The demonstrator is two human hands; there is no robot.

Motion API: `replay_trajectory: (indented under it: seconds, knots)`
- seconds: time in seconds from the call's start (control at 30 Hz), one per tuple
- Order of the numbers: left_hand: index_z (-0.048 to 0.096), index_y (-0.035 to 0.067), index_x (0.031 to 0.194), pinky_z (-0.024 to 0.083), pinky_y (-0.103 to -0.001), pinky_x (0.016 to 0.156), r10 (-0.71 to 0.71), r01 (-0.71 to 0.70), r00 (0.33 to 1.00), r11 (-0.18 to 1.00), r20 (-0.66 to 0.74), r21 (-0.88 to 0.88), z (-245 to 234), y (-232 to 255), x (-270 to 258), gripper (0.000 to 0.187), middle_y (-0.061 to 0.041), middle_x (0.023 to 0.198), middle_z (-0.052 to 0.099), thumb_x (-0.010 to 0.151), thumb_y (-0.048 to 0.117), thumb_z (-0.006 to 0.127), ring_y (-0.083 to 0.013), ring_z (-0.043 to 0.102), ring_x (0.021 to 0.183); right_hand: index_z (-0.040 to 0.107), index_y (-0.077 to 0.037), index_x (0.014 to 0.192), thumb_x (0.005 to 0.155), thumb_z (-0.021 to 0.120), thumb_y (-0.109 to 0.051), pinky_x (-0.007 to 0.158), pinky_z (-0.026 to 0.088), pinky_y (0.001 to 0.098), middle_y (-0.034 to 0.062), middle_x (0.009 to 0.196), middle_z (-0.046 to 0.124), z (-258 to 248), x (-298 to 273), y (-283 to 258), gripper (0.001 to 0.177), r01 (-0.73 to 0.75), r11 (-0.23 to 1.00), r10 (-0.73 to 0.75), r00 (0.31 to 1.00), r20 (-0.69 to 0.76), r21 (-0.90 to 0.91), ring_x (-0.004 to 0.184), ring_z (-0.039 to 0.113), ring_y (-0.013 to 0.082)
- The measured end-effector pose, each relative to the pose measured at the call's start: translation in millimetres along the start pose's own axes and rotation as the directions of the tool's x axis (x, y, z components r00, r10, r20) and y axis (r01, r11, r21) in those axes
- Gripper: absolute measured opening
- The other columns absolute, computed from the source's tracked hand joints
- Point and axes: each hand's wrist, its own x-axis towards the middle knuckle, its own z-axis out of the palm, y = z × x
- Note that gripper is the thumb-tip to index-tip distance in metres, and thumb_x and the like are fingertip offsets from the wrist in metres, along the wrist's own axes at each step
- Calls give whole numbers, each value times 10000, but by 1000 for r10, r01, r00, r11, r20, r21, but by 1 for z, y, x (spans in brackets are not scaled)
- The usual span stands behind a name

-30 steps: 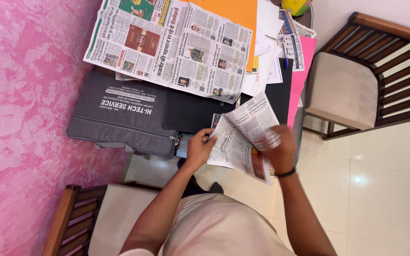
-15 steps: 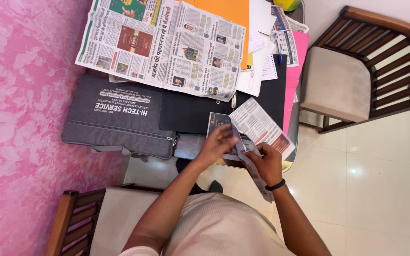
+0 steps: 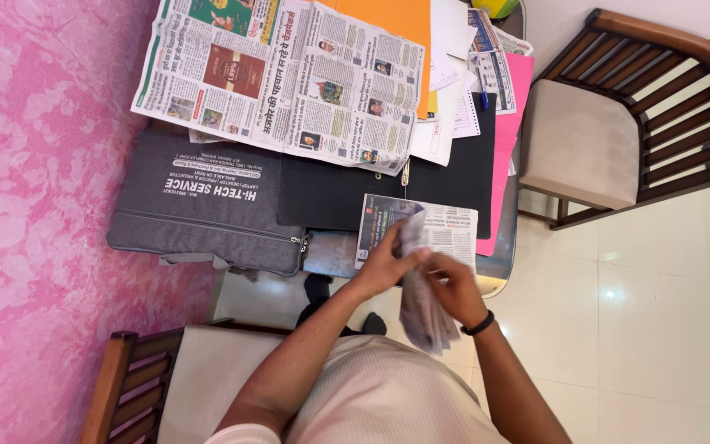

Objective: The person organizes a cluttered desk by sorting through newspapers, papers, and folders. They place a laptop into a carrying case, then remove it again, and continue to move various documents and folders around the workspace.

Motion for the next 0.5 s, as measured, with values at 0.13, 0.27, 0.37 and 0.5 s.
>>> replay_trajectory:
  seconds: [0.13,0.27,0.37,0.5]
  knots:
    - [643,-13,1307,590,-336,902,-65,58,994,995,-91,-79,0,-33,9,363,-135,1155,766,986,154,618,-193,739,1027,643,-36,1306,878,746,-91,970,574,349,109,1404,585,-13,2,20,443,-68,977,13,965,260,203,1208,632,211]
    - [676,-24,1184,579,-340,863,-145,121,987,958,-75,-259,-18,-64,16,281,-114,1088,763,942,117,693,-193,721,969,586,22,1326,763,893,-219,965,532,418,186,1284,605,-36,6,64,685,-284,892,98,881,-463,-351,1148,607,330]
    - [690,-41,1168,571,-332,853,-137,130,991,936,2,-328,-33,-74,15,267,-113,1071,763,937,90,706,-191,707,956,531,74,1360,687,940,-251,1012,491,453,251,1309,562,-61,-1,94,852,-331,904,142,830,-539,-270,1218,557,384]
    - [662,-19,1195,573,-333,822,-190,137,973,934,-133,-330,-48,-69,22,280,-115,1059,753,940,97,675,-190,702,915,613,8,1308,898,754,-140,977,542,381,132,1253,704,-86,-28,114,458,-414,811,504,853,-133,414,1124,665,223]
